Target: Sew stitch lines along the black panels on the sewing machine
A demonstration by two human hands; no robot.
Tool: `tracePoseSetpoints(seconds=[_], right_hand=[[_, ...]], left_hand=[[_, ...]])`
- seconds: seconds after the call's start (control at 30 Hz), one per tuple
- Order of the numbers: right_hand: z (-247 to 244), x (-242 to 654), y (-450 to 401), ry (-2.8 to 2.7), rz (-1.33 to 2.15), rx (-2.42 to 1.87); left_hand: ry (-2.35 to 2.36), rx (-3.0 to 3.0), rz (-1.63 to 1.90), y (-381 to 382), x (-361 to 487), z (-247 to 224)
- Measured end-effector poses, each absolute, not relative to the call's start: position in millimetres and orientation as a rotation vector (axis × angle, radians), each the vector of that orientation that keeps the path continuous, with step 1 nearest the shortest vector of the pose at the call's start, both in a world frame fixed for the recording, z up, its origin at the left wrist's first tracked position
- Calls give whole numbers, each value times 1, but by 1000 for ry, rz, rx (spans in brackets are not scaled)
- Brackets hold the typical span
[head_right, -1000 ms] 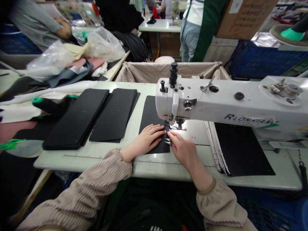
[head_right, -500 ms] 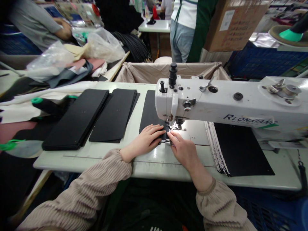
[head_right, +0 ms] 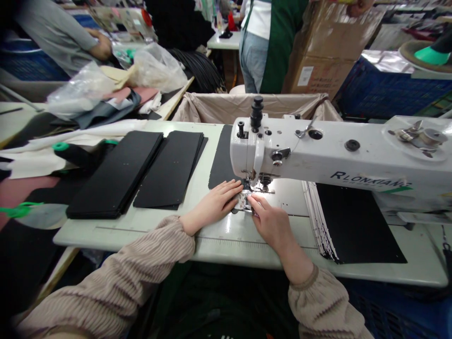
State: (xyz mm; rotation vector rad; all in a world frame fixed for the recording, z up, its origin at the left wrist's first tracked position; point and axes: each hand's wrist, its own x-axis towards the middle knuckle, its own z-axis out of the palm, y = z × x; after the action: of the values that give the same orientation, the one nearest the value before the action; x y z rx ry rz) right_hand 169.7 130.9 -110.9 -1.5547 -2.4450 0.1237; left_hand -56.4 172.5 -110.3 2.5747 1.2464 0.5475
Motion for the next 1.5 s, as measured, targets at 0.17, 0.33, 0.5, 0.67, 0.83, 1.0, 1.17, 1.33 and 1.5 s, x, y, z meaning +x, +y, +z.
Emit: tracePoseSetpoints(seconds=[0.17, 0.33, 0.5, 0.67, 0.83, 1.0, 1.17, 1.33, 1.5], right_hand=[[-110, 170, 131, -2441, 122, -1555], [-110, 170, 131, -2445, 125, -1554], [-110, 169, 131, -2439, 133, -1546], [-110, 169, 131, -2429, 131, -1552], [-110, 169, 131, -2436, 142, -1553], [-110, 169, 131, -2436, 147, -1567], [-109, 169, 130, -2420, 162, -1559], [-108, 168, 130, -2392, 164, -1551], [-106, 168, 128, -2379, 149, -1555]], left_hand=[[1263, 2573, 505, 177, -56, -110], [1268, 2577, 489, 178, -55, -106], [1274, 2597, 484, 178, -55, -108], [1269, 2605, 478, 178, -55, -110], [1261, 2583, 502, 179, -55, -108], [1269, 2577, 511, 177, -55, -106], [1281, 2572, 517, 176, -54, -108], [1288, 2579, 563, 176, -54, -112], [1427, 2569, 639, 180, -53, -108]])
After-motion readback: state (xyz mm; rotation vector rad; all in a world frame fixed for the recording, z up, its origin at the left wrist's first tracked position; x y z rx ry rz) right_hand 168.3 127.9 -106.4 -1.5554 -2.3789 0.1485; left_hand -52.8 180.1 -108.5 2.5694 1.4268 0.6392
